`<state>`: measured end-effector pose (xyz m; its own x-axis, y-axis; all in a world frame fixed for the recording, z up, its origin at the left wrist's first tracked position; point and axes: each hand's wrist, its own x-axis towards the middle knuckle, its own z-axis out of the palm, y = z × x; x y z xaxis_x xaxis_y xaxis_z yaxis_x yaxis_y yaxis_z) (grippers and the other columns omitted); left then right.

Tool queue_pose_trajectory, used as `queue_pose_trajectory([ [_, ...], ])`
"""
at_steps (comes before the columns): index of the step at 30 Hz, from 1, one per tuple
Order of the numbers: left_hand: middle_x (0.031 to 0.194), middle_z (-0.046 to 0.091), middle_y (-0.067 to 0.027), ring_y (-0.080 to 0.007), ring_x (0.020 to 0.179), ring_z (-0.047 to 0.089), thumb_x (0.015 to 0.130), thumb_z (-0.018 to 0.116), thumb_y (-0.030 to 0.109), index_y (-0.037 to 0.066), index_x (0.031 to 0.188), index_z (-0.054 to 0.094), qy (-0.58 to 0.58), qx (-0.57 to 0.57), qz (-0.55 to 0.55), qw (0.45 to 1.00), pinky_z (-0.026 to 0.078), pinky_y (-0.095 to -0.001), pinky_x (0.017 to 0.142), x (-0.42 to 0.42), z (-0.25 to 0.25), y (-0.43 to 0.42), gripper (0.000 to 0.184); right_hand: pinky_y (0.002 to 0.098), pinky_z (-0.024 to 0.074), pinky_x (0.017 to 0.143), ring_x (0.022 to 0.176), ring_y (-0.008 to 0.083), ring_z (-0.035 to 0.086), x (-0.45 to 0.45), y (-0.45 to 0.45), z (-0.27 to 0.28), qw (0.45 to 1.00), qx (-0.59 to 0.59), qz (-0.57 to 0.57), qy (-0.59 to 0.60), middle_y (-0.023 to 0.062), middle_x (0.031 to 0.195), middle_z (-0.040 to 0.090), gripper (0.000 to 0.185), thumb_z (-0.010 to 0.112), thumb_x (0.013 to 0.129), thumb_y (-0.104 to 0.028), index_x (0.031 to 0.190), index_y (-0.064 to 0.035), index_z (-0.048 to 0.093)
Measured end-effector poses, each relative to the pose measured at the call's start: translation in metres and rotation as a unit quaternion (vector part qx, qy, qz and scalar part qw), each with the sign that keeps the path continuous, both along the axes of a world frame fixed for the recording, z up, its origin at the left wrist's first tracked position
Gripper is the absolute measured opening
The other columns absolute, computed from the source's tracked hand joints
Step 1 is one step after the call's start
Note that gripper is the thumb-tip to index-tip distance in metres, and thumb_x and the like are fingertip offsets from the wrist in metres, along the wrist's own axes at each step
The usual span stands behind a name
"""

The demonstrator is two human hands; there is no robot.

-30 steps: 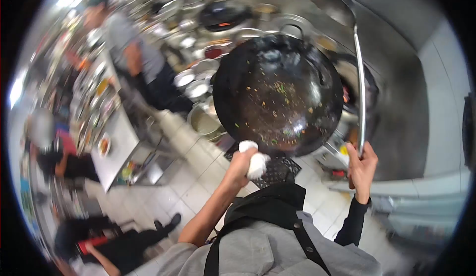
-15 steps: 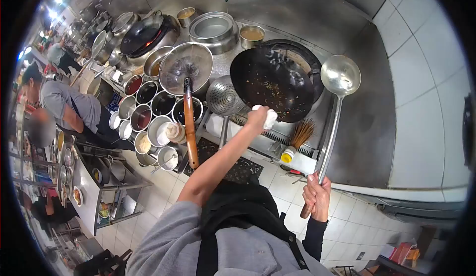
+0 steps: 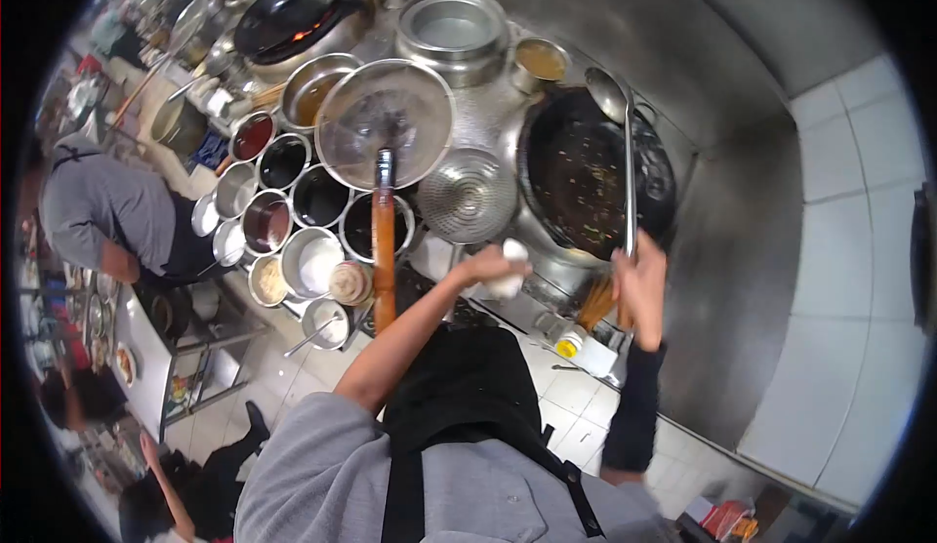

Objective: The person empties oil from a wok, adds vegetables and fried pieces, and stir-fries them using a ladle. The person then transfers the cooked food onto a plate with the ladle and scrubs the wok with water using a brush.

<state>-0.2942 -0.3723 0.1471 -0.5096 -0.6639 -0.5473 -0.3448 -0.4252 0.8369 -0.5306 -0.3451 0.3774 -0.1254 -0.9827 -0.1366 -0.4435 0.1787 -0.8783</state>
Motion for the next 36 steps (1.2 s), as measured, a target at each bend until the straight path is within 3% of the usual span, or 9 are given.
queue_pose_trajectory([
  [6,0.095,0.073,-0.0229,-0.0344,0.089,0.072,0.077,0.072,0.044,-0.001,0.102,0.073,-0.184,-0.054,0.065,0.979,0.056,-0.0419,0.082,0.055,-0.039,0.081,0.051,0.0508,0.0580,0.073,0.086,0.0433,0.069,0.007,-0.250,-0.094,0.821,-0.177,0.158,0.519,0.0280,0.088,0.069,0.028,0.059,0.084,-0.007,0.109,0.0049,0.061],
  [16,0.103,0.071,-0.0241,-0.0380,0.099,0.069,0.076,0.076,0.031,-0.001,0.115,0.063,-0.161,-0.066,0.265,0.948,0.053,-0.0441,0.089,0.068,0.033,0.133,0.052,0.0536,0.0555,0.079,0.090,0.0475,0.067,0.062,-0.294,-0.055,0.822,-0.196,0.207,0.493,0.0300,0.096,0.068,0.012,0.060,0.080,-0.004,0.089,0.0044,0.064],
  [20,0.100,0.072,-0.0181,-0.0294,0.091,0.071,0.080,0.075,0.031,0.001,0.111,0.066,-0.164,-0.036,0.228,0.959,0.054,-0.0402,0.083,0.077,0.031,0.158,0.044,0.0567,0.0524,0.081,0.094,0.0493,0.065,0.098,-0.344,-0.066,0.868,-0.194,0.227,0.398,0.0312,0.097,0.067,0.023,0.063,0.079,-0.009,0.095,0.0076,0.064],
  [23,0.093,0.073,-0.0135,-0.0234,0.083,0.070,0.085,0.075,0.034,0.002,0.104,0.070,-0.128,0.035,0.219,0.967,0.054,-0.0365,0.078,0.075,0.053,0.171,0.037,0.0507,0.0555,0.065,0.065,0.0406,0.070,0.151,-0.372,-0.059,0.941,-0.045,0.246,0.227,0.0287,0.074,0.068,0.024,0.059,0.079,-0.011,0.089,0.0084,0.068],
  [25,0.082,0.073,-0.0095,-0.0192,0.075,0.070,0.089,0.073,0.038,0.003,0.096,0.073,-0.129,0.071,0.231,0.962,0.054,-0.0331,0.071,0.073,0.086,0.180,0.036,0.0460,0.0517,0.051,0.050,0.0330,0.066,0.182,-0.419,-0.112,0.959,-0.065,0.246,0.127,0.0244,0.054,0.062,0.031,0.058,0.078,-0.019,0.060,0.0043,0.067],
  [26,0.080,0.072,-0.0088,-0.0176,0.072,0.068,0.090,0.072,0.043,0.003,0.094,0.073,-0.128,0.079,0.255,0.955,0.053,-0.0326,0.067,0.071,0.086,0.190,0.040,0.0398,0.0521,0.054,0.056,0.0251,0.066,0.188,-0.425,-0.107,0.951,0.124,0.284,-0.002,0.0183,0.066,0.067,0.020,0.058,0.079,-0.013,0.073,0.0035,0.069],
  [29,0.079,0.071,-0.0080,-0.0162,0.069,0.066,0.090,0.074,0.044,0.000,0.094,0.073,-0.124,0.123,0.289,0.941,0.051,-0.0323,0.063,0.066,0.098,0.211,0.044,0.0286,0.0498,0.060,0.063,0.0164,0.059,0.183,-0.432,-0.171,0.787,0.092,0.230,-0.565,0.0072,0.077,0.060,0.008,0.057,0.087,0.000,0.091,0.0070,0.057],
  [32,0.081,0.072,-0.0080,-0.0159,0.070,0.066,0.089,0.075,0.043,0.000,0.095,0.073,-0.116,0.124,0.336,0.926,0.051,-0.0325,0.064,0.056,0.104,0.224,0.043,0.0204,0.0449,0.055,0.059,0.0107,0.052,0.168,-0.401,-0.133,0.593,0.337,0.092,-0.725,0.0024,0.074,0.049,0.014,0.057,0.095,0.002,0.095,0.0106,0.046],
  [36,0.085,0.072,-0.0115,-0.0194,0.076,0.067,0.088,0.073,0.043,-0.002,0.097,0.070,-0.096,0.123,0.345,0.926,0.052,-0.0345,0.072,0.051,0.101,0.226,0.045,0.0183,0.0449,0.050,0.052,0.0079,0.050,0.135,-0.370,-0.092,0.655,0.333,0.111,-0.669,0.0018,0.068,0.050,0.017,0.058,0.096,-0.002,0.096,0.0090,0.046],
])
